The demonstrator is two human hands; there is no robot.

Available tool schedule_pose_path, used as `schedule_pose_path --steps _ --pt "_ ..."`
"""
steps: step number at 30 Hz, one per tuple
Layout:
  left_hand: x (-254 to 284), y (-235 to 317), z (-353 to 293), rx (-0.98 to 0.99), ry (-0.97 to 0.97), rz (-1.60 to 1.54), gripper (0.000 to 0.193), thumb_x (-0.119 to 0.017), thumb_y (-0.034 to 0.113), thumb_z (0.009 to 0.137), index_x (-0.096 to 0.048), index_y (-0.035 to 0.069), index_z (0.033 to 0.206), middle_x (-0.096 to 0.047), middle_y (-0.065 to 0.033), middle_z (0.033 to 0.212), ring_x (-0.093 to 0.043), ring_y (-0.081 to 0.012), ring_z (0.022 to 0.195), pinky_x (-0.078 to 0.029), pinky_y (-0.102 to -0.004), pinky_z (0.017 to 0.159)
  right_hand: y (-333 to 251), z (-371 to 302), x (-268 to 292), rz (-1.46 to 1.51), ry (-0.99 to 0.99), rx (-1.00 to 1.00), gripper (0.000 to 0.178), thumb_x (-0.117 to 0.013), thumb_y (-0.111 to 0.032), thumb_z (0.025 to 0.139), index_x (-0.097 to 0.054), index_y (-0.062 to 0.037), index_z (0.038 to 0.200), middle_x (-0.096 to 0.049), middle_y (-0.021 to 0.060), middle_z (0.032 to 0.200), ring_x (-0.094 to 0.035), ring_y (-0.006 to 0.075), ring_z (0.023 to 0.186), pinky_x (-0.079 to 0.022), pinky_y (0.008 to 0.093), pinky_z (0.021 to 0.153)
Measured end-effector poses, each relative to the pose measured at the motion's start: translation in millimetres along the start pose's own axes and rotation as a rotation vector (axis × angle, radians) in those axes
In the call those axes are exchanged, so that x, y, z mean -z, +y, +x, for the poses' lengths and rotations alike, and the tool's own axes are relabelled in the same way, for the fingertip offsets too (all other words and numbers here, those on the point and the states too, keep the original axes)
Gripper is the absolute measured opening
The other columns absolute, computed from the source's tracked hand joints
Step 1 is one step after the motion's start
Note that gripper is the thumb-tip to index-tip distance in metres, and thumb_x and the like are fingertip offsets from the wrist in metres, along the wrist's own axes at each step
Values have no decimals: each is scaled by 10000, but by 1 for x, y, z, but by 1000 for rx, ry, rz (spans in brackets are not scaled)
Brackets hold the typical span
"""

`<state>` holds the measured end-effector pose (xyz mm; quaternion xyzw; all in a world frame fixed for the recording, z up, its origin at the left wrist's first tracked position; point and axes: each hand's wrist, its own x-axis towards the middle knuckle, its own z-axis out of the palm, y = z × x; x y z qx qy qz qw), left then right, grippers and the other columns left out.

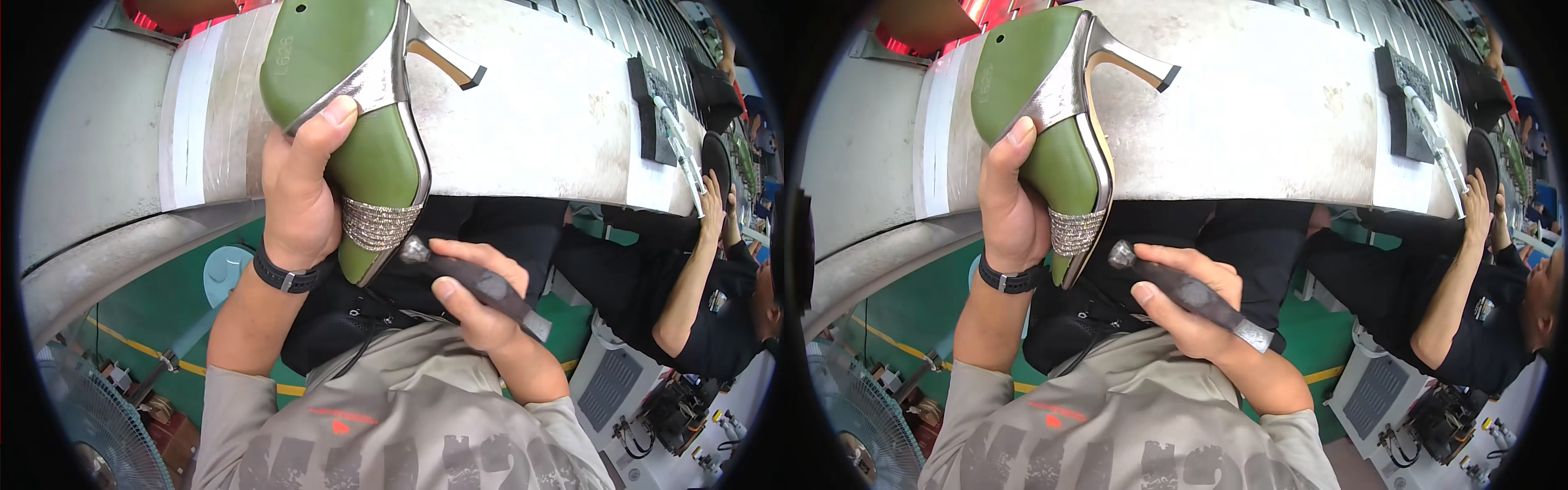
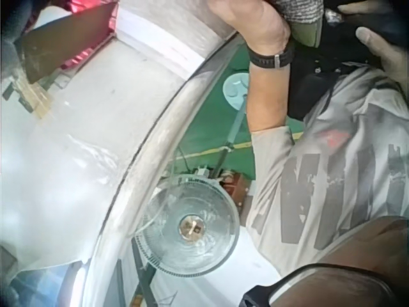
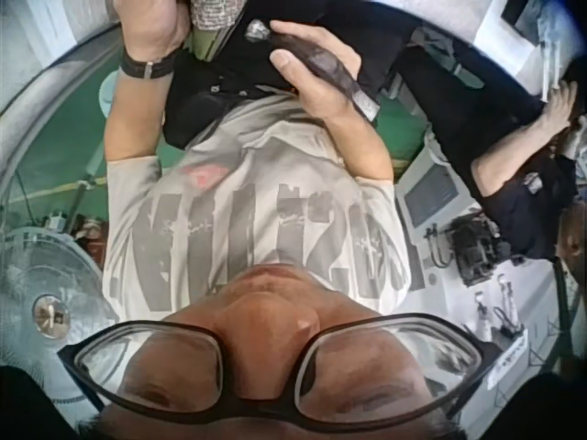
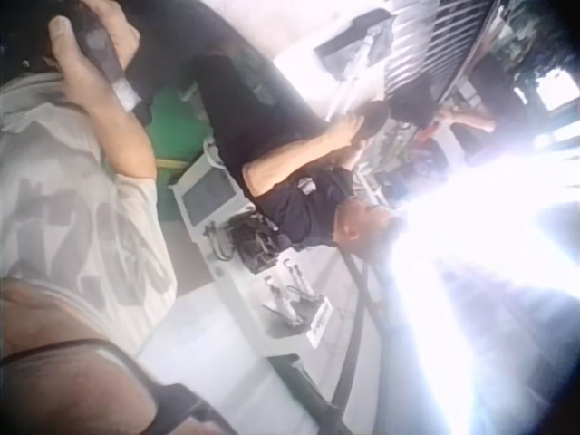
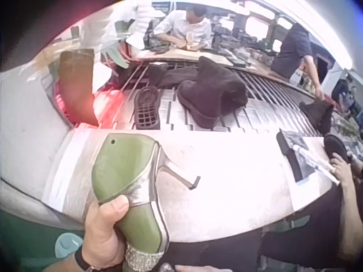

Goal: The person attaches a sole to a boot upper by pressing them together by hand, then places the boot onto a conveyor belt. Afterwards, the person picks up a heeled shoe on a last and a hammer.

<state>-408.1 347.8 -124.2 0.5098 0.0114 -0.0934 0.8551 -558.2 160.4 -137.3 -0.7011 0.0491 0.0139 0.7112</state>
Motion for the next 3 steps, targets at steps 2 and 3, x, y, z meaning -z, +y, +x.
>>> schedule_pose_path --steps 2,3 --pt "0 -1 0 -25 13 59 438 -623 334 1050 -659 1 1332 -745 -98 1204 -735 -179 1062 -582 -347 951 1 7 2 56 29 102 383 -787 -30 936 -742 -21 1316 -792 52 939 -673 44 749 -518 204 679" --pt "-2 -1 -1 -36 34 76 460 -630 351 1044 -655 2 1342 -745 -103 1212 -736 -185 1071 -582 -351 960 -8 8 11 134 5 48 389 -777 -37 947 -737 -27 1334 -803 68 976 -685 59 771 -529 202 711"
